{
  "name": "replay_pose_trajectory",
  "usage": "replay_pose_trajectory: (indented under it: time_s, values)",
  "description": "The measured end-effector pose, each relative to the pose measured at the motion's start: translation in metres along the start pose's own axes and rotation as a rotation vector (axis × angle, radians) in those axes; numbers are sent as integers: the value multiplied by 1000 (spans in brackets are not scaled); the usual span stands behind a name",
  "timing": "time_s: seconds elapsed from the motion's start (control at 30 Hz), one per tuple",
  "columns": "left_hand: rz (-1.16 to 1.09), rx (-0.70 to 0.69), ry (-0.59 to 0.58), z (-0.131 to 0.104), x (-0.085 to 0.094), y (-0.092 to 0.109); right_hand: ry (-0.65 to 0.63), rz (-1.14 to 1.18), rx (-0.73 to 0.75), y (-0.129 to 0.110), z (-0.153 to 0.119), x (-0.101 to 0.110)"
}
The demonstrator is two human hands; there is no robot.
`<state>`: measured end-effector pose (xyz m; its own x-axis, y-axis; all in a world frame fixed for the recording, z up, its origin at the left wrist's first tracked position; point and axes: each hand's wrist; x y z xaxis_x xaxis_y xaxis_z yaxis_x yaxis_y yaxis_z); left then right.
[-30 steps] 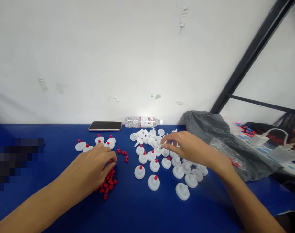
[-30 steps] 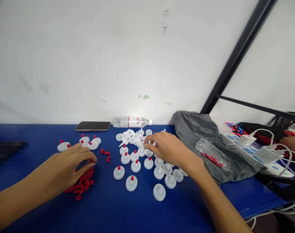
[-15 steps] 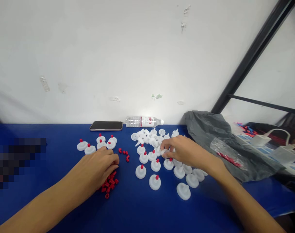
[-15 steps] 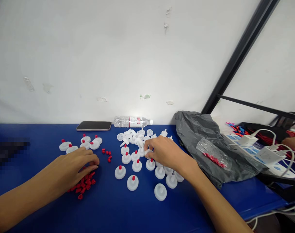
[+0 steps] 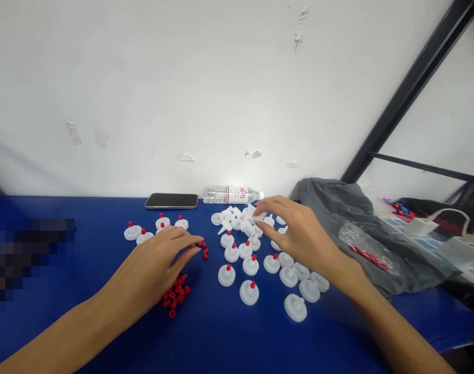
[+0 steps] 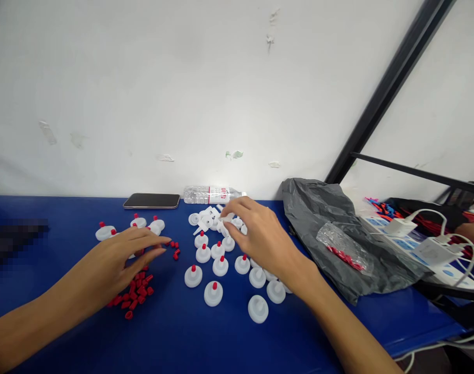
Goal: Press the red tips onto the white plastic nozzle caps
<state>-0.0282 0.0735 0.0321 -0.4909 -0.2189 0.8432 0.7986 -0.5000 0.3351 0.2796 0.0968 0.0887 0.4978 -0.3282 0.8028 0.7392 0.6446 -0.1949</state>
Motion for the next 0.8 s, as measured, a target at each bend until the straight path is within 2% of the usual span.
replay_pose_trajectory:
  time_s: [0.1, 0.23, 0.37, 0.53, 0.63, 0.8]
  values:
    - [-165, 78, 45, 0, 8, 11, 143, 64, 232, -15, -4, -13]
    - [-467, 256, 67, 0, 16, 24, 120, 130, 415, -32, -11, -27]
    - [-697, 291, 40, 1, 18, 32, 46, 159, 447, -39, -16, -34]
    - [-777, 301, 6, 0, 19, 37, 15, 156, 445, -38, -17, -39]
    - [-813, 292, 11, 0, 19, 38, 36, 147, 460, -37, -17, -40]
    - [-892, 326, -55, -2, 19, 36, 113, 153, 507, -36, -18, -40]
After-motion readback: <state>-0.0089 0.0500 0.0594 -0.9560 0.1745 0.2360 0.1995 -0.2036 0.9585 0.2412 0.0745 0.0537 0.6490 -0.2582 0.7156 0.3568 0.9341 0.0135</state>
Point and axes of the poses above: each hand's wrist, its own z-axis towards the middle knuckle, its own x-axis out of the back of the hand, y = z × x, and after that the axes turned 2 degrees about y, right-handed
